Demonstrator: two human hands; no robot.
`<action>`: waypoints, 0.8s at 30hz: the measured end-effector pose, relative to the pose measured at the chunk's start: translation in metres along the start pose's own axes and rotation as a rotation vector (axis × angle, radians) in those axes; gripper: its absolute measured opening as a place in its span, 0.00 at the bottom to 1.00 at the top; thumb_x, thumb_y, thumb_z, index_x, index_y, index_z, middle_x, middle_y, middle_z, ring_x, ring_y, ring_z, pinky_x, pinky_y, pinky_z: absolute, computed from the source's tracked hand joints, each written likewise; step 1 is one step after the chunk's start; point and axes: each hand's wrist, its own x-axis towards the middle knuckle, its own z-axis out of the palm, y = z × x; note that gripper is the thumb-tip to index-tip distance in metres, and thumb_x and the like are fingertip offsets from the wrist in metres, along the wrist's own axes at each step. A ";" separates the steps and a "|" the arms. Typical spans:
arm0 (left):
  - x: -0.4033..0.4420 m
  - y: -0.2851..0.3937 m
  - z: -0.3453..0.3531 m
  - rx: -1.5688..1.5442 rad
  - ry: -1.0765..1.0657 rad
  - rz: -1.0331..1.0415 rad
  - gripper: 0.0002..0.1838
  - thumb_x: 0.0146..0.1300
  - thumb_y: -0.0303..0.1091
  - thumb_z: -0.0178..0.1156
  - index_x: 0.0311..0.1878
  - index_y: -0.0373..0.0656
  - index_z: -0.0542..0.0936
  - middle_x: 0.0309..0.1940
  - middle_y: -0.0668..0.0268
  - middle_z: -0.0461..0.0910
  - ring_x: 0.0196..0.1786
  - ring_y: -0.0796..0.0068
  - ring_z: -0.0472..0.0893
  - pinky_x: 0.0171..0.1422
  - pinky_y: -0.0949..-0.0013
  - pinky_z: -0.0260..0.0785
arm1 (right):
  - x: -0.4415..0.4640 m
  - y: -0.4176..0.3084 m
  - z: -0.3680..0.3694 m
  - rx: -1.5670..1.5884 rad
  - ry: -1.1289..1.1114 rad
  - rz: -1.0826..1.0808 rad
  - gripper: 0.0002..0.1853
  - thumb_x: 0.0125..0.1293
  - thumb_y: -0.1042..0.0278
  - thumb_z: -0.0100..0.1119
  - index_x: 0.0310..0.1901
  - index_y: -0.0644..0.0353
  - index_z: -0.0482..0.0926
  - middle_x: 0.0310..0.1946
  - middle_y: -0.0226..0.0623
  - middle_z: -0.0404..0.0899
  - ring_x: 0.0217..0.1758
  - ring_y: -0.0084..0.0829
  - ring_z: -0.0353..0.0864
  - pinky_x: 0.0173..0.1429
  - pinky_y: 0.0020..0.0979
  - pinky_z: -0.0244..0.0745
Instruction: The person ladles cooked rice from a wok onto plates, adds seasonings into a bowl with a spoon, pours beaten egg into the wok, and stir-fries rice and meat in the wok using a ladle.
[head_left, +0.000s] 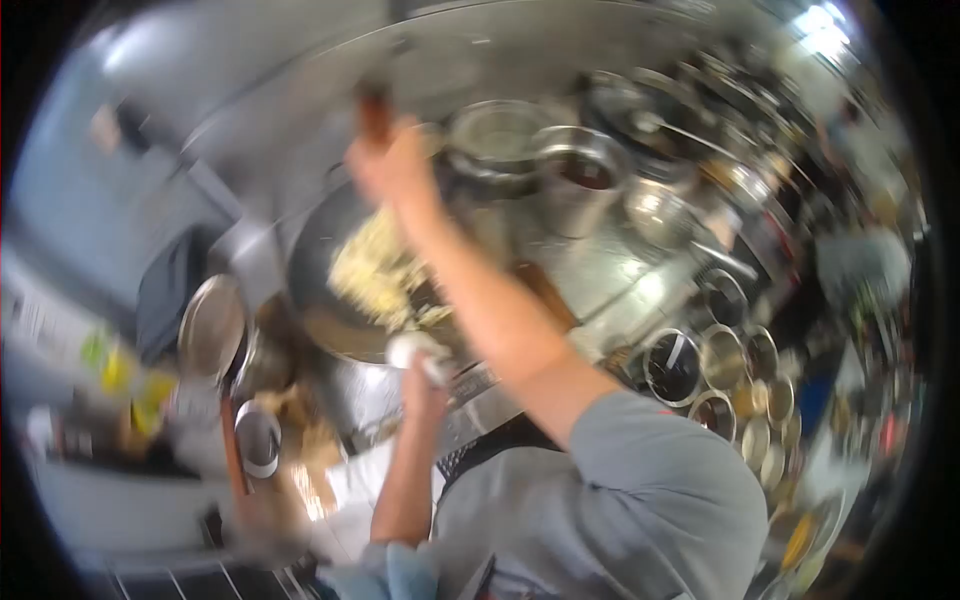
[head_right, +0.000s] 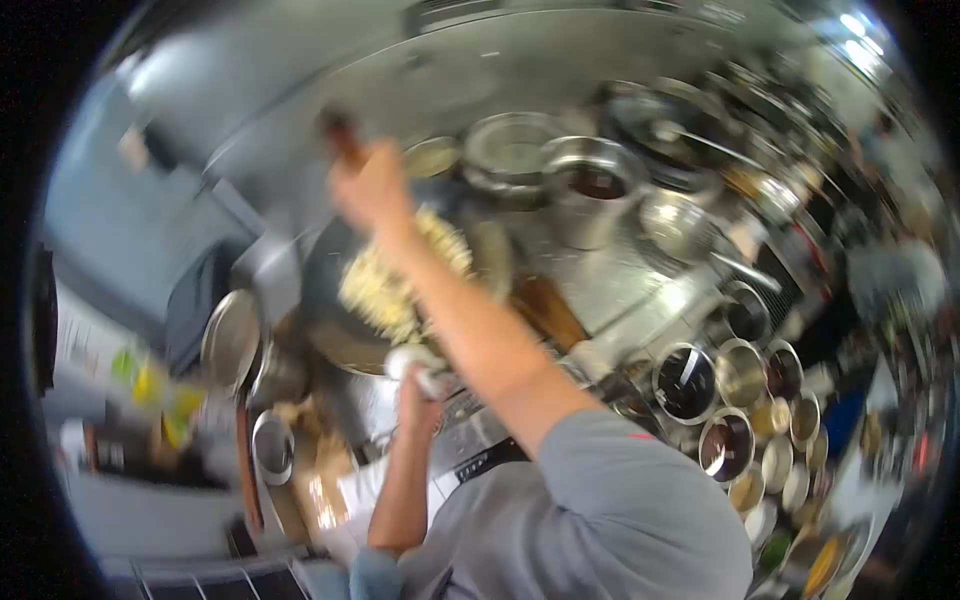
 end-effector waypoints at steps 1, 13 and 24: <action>-0.026 -0.013 0.016 -0.083 0.138 -0.075 0.12 0.63 0.30 0.53 0.49 0.41 0.72 0.41 0.62 0.75 0.40 0.69 0.76 0.39 0.63 0.74 | 0.022 -0.023 0.008 -0.161 0.018 0.000 0.12 0.51 0.68 0.58 0.15 0.63 0.72 0.11 0.33 0.71 0.14 0.25 0.71 0.20 0.34 0.64; 0.061 0.041 0.028 0.015 0.178 -0.064 0.12 0.63 0.38 0.53 0.46 0.43 0.71 0.35 0.62 0.76 0.35 0.68 0.78 0.31 0.65 0.72 | 0.027 0.045 0.018 0.326 -0.271 -0.032 0.12 0.55 0.79 0.61 0.24 0.56 0.66 0.12 0.23 0.60 0.09 0.17 0.57 0.12 0.22 0.49; 0.059 0.041 0.024 0.018 0.144 -0.091 0.16 0.60 0.39 0.55 0.51 0.47 0.72 0.39 0.64 0.77 0.39 0.67 0.79 0.35 0.61 0.75 | 0.079 0.016 -0.009 0.265 -0.177 -0.200 0.14 0.55 0.81 0.58 0.21 0.55 0.64 0.11 0.23 0.61 0.09 0.16 0.58 0.14 0.22 0.50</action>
